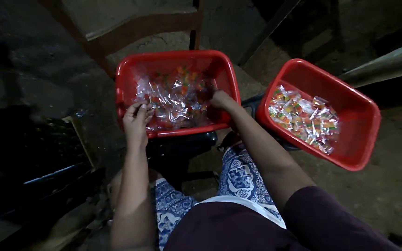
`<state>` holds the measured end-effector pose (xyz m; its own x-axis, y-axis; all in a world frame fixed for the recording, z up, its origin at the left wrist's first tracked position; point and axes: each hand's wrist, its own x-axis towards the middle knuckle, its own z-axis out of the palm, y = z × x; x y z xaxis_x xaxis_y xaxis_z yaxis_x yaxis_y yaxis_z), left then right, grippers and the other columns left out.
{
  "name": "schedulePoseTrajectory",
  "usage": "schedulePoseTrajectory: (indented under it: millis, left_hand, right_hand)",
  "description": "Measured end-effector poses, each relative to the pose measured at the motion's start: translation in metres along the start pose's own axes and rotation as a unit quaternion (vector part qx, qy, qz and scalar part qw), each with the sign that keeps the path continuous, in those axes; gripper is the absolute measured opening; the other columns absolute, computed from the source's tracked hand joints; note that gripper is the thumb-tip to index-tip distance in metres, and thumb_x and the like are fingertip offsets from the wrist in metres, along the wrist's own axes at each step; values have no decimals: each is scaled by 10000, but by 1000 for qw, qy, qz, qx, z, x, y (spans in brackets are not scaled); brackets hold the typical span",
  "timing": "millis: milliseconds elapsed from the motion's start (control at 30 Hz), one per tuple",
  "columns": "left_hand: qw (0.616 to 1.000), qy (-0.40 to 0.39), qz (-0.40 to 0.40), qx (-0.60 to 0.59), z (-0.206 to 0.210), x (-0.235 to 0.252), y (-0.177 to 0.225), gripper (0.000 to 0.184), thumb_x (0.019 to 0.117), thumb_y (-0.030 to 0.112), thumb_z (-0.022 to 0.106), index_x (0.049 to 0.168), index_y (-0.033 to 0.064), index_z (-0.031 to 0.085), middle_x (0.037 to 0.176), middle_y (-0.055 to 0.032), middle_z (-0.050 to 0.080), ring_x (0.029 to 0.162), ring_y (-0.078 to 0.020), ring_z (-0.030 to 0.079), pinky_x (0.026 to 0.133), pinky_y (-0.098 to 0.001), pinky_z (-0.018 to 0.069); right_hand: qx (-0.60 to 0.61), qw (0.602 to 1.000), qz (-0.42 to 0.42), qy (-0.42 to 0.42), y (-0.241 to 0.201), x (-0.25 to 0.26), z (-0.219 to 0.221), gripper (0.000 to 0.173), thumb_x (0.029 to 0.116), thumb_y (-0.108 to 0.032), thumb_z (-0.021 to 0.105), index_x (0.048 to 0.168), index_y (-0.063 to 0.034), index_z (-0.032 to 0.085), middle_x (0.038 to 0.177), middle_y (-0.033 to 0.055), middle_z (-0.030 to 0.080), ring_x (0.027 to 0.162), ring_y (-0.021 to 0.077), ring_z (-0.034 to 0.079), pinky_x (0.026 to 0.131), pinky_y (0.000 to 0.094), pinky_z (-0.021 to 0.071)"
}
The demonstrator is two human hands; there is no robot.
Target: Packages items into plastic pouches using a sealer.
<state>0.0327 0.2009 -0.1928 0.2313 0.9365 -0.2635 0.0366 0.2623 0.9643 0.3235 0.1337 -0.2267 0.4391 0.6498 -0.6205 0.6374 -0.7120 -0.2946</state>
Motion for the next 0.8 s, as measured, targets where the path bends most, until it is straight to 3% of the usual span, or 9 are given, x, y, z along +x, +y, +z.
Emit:
schedulePoseTrajectory:
  millis: [67,133,233,300,400,500,667,767,800]
  left_hand:
    - [1000,3,-3,-12,0,-1,0,202,1073,129,508,1220,28,601,1087,-47,685,934,-104,690,841,-281,582]
    - [1000,4,-5,-15,-1,-1,1,202,1074,131,504,1222,34,601,1089,-41,686,939,-100,690,836,-275,580]
    - [1000,1,-9,-15,1,-1,0,191,1073,133,512,1212,39,604,1080,-40,688,937,-103,691,832,-275,580]
    - [1000,-4,-9,-14,2,-1,0,185,1073,129,510,1207,43,604,1068,-30,688,932,-96,690,838,-272,580]
    - [1000,-9,-9,-13,3,-1,0,179,1073,117,503,1198,44,609,1057,-20,683,919,-86,688,829,-262,581]
    - [1000,-6,-10,-20,2,0,1,182,1073,113,504,1199,34,611,1058,-37,696,916,-102,697,826,-272,586]
    - [999,-11,-8,-31,1,-1,2,197,1077,120,499,1215,29,606,1079,-47,685,924,-104,693,831,-273,586]
    - [1000,-11,-8,-25,2,-1,4,206,1079,134,499,1222,31,606,1100,-55,681,947,-112,691,844,-282,585]
    - [1000,-14,-2,-20,2,-1,5,215,1079,133,499,1234,23,599,1112,-62,677,958,-116,689,853,-293,584]
  right_hand:
    - [-14,1000,9,22,6,-7,-14,544,989,-106,569,1480,41,386,1309,345,575,1193,508,602,945,688,485]
    - [-95,993,-18,73,8,-14,-12,417,975,-17,564,1367,114,505,1404,327,501,1257,489,560,963,645,504]
    - [-220,955,-109,166,7,-7,6,243,957,42,554,1157,112,673,1370,320,556,1347,494,462,1015,621,425]
    - [-175,960,-144,164,1,4,13,293,956,-6,588,1227,70,669,1397,309,544,1320,498,489,1022,636,428]
    - [-37,989,-109,97,-17,14,24,595,956,-226,706,1452,28,497,1464,286,494,1297,477,539,1028,646,459]
    - [-66,993,-63,74,-35,22,34,742,946,-333,693,1498,52,379,1455,324,459,1235,489,576,951,624,521]
    - [-99,992,-53,58,-41,25,35,699,910,-129,712,1507,40,388,1450,309,481,1215,491,593,942,634,526]
    - [11,993,-57,103,-27,23,26,378,987,-173,628,1316,9,593,1312,264,616,1183,459,623,957,656,503]
    - [67,987,-65,129,-21,21,22,346,995,-196,624,1266,19,624,1232,273,652,1146,463,638,947,666,500]
